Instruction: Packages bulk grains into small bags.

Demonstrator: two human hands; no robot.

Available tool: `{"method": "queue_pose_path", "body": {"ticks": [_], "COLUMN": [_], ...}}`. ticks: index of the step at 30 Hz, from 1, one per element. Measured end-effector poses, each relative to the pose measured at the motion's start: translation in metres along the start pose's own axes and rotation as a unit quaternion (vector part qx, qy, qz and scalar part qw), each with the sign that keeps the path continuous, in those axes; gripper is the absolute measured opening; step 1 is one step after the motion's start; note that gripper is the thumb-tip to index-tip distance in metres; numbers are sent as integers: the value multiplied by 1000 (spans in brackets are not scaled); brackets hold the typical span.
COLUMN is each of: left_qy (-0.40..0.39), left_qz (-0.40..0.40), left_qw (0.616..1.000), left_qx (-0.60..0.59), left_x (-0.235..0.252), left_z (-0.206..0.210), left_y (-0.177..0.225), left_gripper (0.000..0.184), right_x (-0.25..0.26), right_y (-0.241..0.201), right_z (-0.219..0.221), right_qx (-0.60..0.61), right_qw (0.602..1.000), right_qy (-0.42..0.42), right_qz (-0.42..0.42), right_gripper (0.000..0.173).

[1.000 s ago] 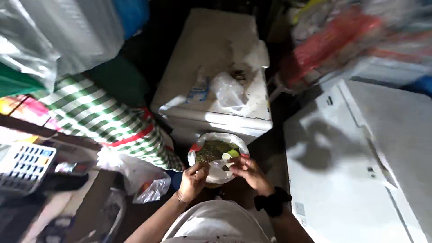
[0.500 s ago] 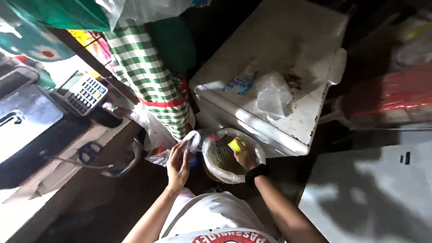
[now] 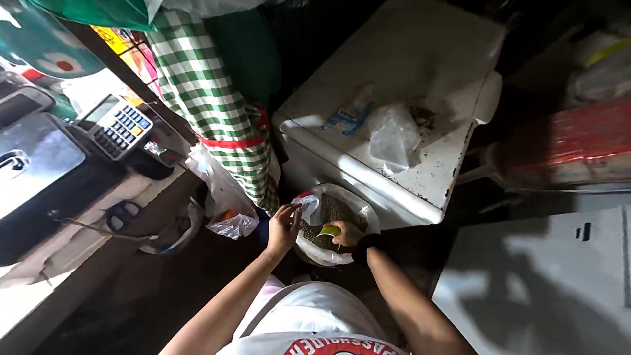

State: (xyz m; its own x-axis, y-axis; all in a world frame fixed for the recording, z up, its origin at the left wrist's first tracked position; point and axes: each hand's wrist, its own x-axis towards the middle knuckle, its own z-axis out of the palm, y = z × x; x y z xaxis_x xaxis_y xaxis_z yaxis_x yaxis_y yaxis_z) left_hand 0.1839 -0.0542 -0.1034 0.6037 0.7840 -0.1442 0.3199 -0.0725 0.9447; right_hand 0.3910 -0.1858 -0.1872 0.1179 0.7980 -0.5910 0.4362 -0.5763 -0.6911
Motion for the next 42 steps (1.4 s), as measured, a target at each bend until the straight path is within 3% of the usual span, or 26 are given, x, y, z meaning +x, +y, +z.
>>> {"method": "queue_pose_path", "body": {"ticks": [4,8,11,16,19,21,24,26,29,33,38,42], "left_qy": [-22,-46,-78,-95,-101,-97,-78,-70,-64,-78,-129,-191], "left_qz": [-21,-13,-4,-7,-23,-46,-55,-62,-60,-17,7,8], "left_qw": [996,989,985,982,981,982,983,980,976,977,964,947], "left_qx": [88,139,155,165,162,154,159,177,197,198,233,259], "left_x": [18,26,27,22,23,26,27,28,27,26,26,27], "left_z": [9,12,15,13,6,3,1,1,3,4,17,34], "left_y": [5,8,5,4,7,5,5,8,15,16,13,14], "left_gripper": [31,33,35,38,36,32,31,34,37,36,38,42], "right_x": [-17,-42,-46,-23,-19,-23,-21,-15,-9,-17,-55,-73], "right_y": [5,5,5,1,-7,-9,-6,-4,0,12,5,-24], "right_z": [-13,-13,-12,3,-2,-6,-5,2,12,11,-1,-14], "right_qx": [146,337,409,313,113,-60,-156,-206,-193,-90,46,31], "right_qw": [986,932,904,934,979,988,985,976,974,982,953,910], "right_qy": [13,76,82,110,112,95,60,67,113,168,275,356], "right_qz": [85,108,95,135,130,106,34,29,25,-17,-116,-211], "right_gripper": [58,68,70,61,57,71,116,122,104,87,89,82]}}
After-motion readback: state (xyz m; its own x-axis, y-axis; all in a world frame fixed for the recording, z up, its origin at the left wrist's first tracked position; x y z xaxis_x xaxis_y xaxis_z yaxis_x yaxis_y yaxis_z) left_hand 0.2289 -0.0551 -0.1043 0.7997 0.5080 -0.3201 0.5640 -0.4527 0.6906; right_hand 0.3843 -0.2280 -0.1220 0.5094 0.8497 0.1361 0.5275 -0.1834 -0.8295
